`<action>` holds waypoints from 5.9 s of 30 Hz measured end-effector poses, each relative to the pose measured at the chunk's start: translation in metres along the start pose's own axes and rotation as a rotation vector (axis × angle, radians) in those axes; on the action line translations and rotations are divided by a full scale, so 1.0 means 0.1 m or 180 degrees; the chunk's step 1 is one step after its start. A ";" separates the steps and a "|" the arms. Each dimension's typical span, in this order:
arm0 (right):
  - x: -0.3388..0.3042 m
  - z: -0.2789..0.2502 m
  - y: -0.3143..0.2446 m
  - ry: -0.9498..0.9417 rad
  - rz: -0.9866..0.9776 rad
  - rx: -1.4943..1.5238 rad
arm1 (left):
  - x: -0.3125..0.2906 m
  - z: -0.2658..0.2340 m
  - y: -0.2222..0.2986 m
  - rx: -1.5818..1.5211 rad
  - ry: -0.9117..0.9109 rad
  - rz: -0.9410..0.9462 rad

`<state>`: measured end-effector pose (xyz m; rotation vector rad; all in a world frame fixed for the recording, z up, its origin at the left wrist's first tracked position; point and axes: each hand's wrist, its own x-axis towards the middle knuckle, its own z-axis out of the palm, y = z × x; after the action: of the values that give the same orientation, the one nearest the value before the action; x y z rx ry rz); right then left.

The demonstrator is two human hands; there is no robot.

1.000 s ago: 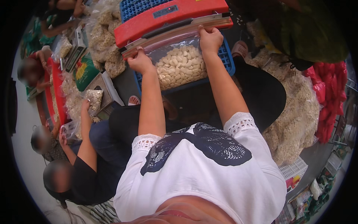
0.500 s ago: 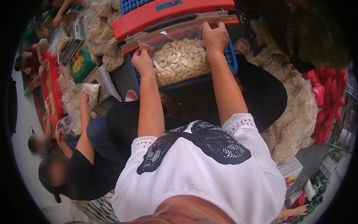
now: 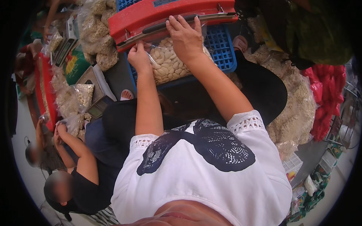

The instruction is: The person uses a heat sealer to seal plastic bags filled with cashew nuts. They pick up bags from a blue crate, align the opening in the heat sealer, press down the arm to seal the bag, and then stack the finished bags on a large pile.

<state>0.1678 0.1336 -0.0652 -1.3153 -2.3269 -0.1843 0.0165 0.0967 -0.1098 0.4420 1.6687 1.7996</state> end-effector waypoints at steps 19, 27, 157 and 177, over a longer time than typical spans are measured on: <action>0.03 -0.01 -0.04 -0.0005 0.0003 -0.0261 | -0.09 -0.46 0.06 0.0450 0.0063 -0.0260; -0.25 -0.20 0.59 0.0270 0.1448 0.1624 | -0.25 -0.71 -0.07 0.0860 -0.0602 -0.0557; -0.20 -1.58 0.53 0.0561 0.0091 0.1023 | 1.85 -1.43 2.71 0.0950 -0.0521 0.0525; -0.71 -0.88 0.25 0.0129 0.1539 0.3263 | 0.04 -0.60 1.55 0.2550 -0.1887 0.0352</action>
<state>0.2480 0.0624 -0.0222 -1.1935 -1.5573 0.9794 -0.0591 0.0551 0.0324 1.2835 1.8564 0.8396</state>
